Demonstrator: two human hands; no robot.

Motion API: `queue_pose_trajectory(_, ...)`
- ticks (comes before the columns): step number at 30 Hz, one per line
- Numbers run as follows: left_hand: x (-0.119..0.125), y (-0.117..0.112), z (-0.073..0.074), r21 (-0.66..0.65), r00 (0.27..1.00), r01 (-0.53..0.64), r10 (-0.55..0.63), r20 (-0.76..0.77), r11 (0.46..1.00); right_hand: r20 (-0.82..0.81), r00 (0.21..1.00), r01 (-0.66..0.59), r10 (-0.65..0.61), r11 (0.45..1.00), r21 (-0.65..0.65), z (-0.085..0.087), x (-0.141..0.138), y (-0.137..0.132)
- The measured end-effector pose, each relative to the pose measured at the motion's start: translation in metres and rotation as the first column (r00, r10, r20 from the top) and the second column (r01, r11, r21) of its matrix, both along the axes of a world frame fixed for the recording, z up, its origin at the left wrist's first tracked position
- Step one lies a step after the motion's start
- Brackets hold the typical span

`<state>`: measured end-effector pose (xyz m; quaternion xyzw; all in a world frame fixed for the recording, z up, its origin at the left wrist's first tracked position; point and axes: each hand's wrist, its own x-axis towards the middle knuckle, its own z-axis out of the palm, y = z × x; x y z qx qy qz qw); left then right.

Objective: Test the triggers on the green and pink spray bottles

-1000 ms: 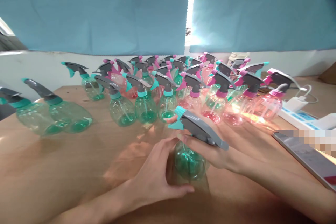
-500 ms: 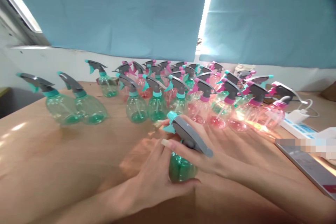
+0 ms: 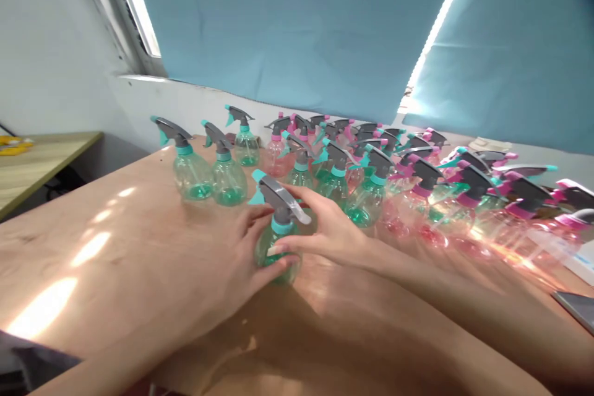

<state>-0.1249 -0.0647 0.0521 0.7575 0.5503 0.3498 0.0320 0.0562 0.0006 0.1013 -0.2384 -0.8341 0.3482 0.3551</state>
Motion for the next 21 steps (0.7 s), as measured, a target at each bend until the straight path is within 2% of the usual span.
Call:
queue_pose_trajectory(2, -0.020, 0.011, -0.001, 0.065, 0.997, -0.071, 0.071, 0.012, 0.995, 0.036, 0.999, 0.026, -0.030, 0.995, 0.091, 0.006, 0.000, 0.006)
queue_pose_trajectory(4, -0.036, 0.025, -0.001, 0.108, 0.994, -0.110, 0.111, -0.010, 0.988, 0.040, 0.993, 0.103, -0.114, 0.971, 0.218, 0.013, 0.003, 0.013)
queue_pose_trajectory(6, -0.047, 0.041, 0.002, 0.112, 0.990, -0.138, 0.142, -0.024, 0.984, 0.002, 0.976, 0.203, -0.219, 0.908, 0.367, 0.022, 0.004, 0.023)
queue_pose_trajectory(9, -0.054, 0.062, 0.007, 0.093, 0.988, -0.146, 0.150, -0.034, 0.985, -0.024, 0.935, 0.310, -0.354, 0.782, 0.541, 0.035, 0.001, 0.042)
queue_pose_trajectory(11, -0.054, 0.072, 0.011, 0.060, 0.990, -0.134, 0.136, -0.023, 0.989, 0.007, 0.895, 0.355, -0.445, 0.723, 0.593, 0.041, -0.005, 0.057)
queue_pose_trajectory(13, -0.052, 0.080, 0.015, 0.028, 0.993, -0.116, 0.116, -0.018, 0.993, 0.062, 0.849, 0.386, -0.525, 0.697, 0.605, 0.044, -0.013, 0.070)
queue_pose_trajectory(15, -0.051, 0.086, 0.017, 0.016, 0.994, -0.110, 0.110, -0.018, 0.994, 0.124, 0.783, 0.421, -0.609, 0.667, 0.614, 0.043, -0.023, 0.081)
queue_pose_trajectory(17, -0.050, 0.091, 0.018, 0.007, 0.994, -0.111, 0.111, -0.020, 0.994, 0.163, 0.714, 0.438, -0.681, 0.615, 0.656, 0.040, -0.031, 0.088)
queue_pose_trajectory(19, -0.050, 0.095, 0.018, -0.005, 0.994, -0.112, 0.112, -0.020, 0.994, 0.173, 0.672, 0.423, -0.721, 0.564, 0.709, 0.036, -0.038, 0.093)
queue_pose_trajectory(21, -0.051, 0.099, 0.018, -0.009, 0.994, -0.112, 0.111, -0.020, 0.994, 0.191, 0.651, 0.409, -0.735, 0.552, 0.727, 0.034, -0.043, 0.095)
